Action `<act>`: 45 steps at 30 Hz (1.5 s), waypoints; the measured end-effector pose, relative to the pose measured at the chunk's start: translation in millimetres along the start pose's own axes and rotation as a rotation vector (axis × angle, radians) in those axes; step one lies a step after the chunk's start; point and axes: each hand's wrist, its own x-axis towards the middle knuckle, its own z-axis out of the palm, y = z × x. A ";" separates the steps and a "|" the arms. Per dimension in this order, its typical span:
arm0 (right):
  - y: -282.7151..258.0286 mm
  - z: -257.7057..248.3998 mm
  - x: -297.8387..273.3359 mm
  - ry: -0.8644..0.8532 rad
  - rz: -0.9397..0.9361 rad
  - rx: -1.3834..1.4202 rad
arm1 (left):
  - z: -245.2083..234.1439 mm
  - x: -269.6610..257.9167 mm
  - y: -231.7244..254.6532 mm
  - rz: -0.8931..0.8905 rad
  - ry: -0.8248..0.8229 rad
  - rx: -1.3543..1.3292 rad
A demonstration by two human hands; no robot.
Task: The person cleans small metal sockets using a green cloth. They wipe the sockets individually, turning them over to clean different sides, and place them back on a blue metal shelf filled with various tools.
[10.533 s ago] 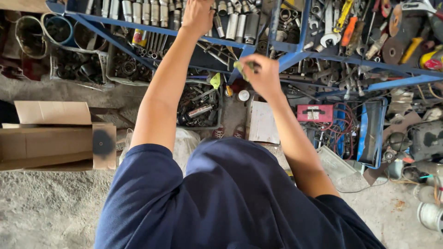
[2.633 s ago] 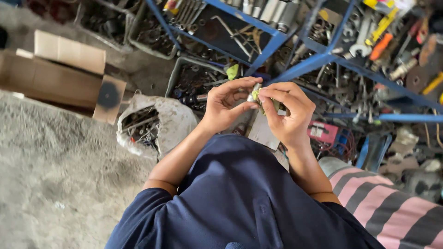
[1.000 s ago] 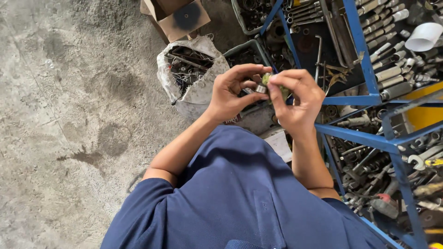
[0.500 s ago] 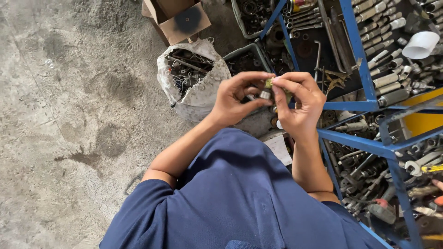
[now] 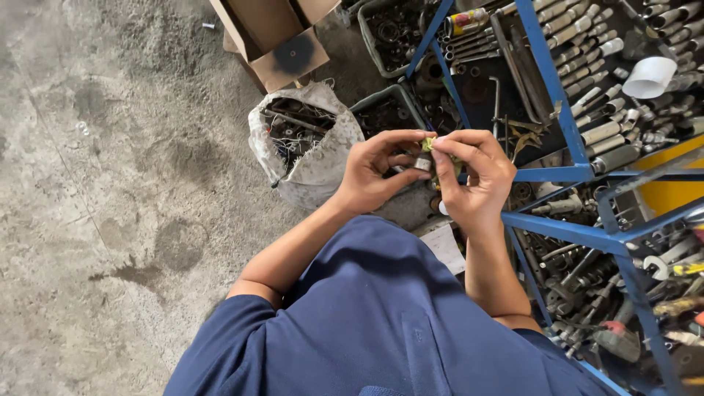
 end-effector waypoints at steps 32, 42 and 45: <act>-1.2 -5.0 16.8 -0.048 -0.129 -0.316 | -17.5 30.5 -12.5 0.001 -0.042 0.112; -8.9 -24.8 -7.4 0.081 -0.036 -0.424 | 5.0 42.7 -26.7 -0.049 -0.160 0.099; -11.9 -31.6 -17.3 0.119 -0.086 -0.473 | 9.4 49.4 -32.1 -0.079 -0.219 0.024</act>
